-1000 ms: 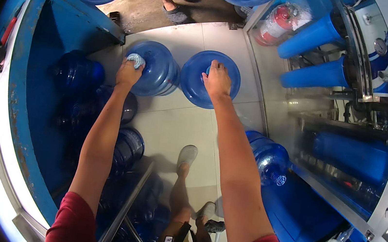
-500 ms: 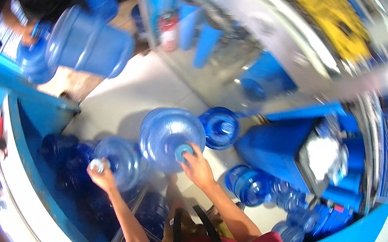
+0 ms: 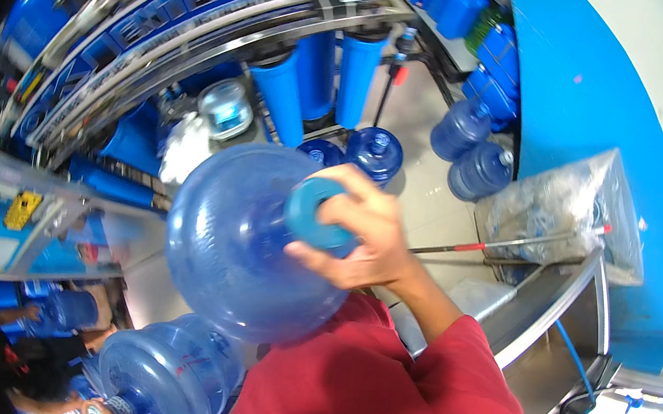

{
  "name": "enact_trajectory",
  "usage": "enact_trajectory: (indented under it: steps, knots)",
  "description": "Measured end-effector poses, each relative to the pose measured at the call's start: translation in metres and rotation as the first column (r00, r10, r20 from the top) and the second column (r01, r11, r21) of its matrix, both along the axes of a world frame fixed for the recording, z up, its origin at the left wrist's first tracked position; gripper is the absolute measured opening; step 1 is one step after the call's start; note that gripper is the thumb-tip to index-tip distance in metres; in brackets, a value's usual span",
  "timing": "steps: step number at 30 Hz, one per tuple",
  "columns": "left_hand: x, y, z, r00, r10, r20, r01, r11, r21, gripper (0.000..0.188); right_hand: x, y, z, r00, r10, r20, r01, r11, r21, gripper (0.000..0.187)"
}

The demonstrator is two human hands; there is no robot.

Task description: The person mops the floor around large blue water jugs using a mop, then picks up and stacks the jugs in groups. The person moves jugs from the floor to a stacked arrangement near a counter and continues mopping the cleared area.

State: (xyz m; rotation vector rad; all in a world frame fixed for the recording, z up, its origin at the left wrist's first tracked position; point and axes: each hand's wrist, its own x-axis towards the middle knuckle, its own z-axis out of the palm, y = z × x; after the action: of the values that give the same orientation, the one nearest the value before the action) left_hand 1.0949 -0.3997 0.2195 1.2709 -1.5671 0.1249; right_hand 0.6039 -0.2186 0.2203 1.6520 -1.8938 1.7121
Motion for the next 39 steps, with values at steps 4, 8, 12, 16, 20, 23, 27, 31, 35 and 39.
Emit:
enact_trajectory:
  steps: [4,8,12,16,20,23,27,31,35,39]
  knots:
    - [-0.09,-0.014,0.052,0.909,-0.357,-0.215,0.35,0.934,-0.072,0.027,-0.044,0.118,0.033,0.883,-0.468,0.027,0.455,0.843,-0.285,0.031]
    - [-0.192,-0.021,0.096,0.294,-0.886,-0.358,0.907,0.377,-0.19,0.034,-0.068,0.219,0.069,0.632,-0.775,0.008,0.709,0.574,-0.409,0.025]
    - [-0.305,0.007,0.105,-0.15,-0.888,-0.435,0.954,-0.014,-0.3,0.041,-0.103,0.271,0.108,0.373,-0.907,-0.196,0.786,0.421,-0.453,0.019]
    - [-0.436,0.06,0.086,-0.49,-0.809,-0.324,0.826,-0.311,-0.47,0.028,-0.149,0.295,0.134,0.247,-0.942,-0.228,0.765,0.334,-0.551,0.02]
    - [-0.558,0.107,0.057,-0.45,-0.807,-0.382,0.869,-0.298,-0.395,0.024,-0.193,0.32,0.141,0.127,-0.963,-0.238,0.806,0.24,-0.541,0.018]
    - [-0.65,0.126,0.028,-0.451,-0.779,-0.436,0.887,-0.335,-0.319,0.037,-0.235,0.333,0.134,0.135,-0.983,-0.126,0.846,0.18,-0.503,0.015]
    - [-0.753,0.14,-0.004,-0.491,-0.787,-0.374,0.871,-0.459,-0.176,0.041,-0.341,0.333,0.115,0.23,-0.943,-0.24,0.879,0.308,-0.365,0.018]
    - [-0.838,0.158,-0.014,-0.364,-0.836,-0.411,0.927,-0.369,-0.07,0.046,-0.438,0.33,0.085,0.093,-0.931,-0.354,0.953,0.186,-0.238,0.024]
    - [-0.923,0.156,-0.004,-0.306,-0.902,-0.304,0.952,-0.297,-0.077,0.045,-0.482,0.329,0.066,0.133,-0.843,-0.52,0.989,0.145,0.018,0.031]
    - [-1.009,0.148,0.016,-0.265,-0.947,-0.181,0.955,-0.232,-0.188,0.042,-0.526,0.318,0.041,0.091,-0.823,-0.561,0.994,0.045,0.095,0.037]
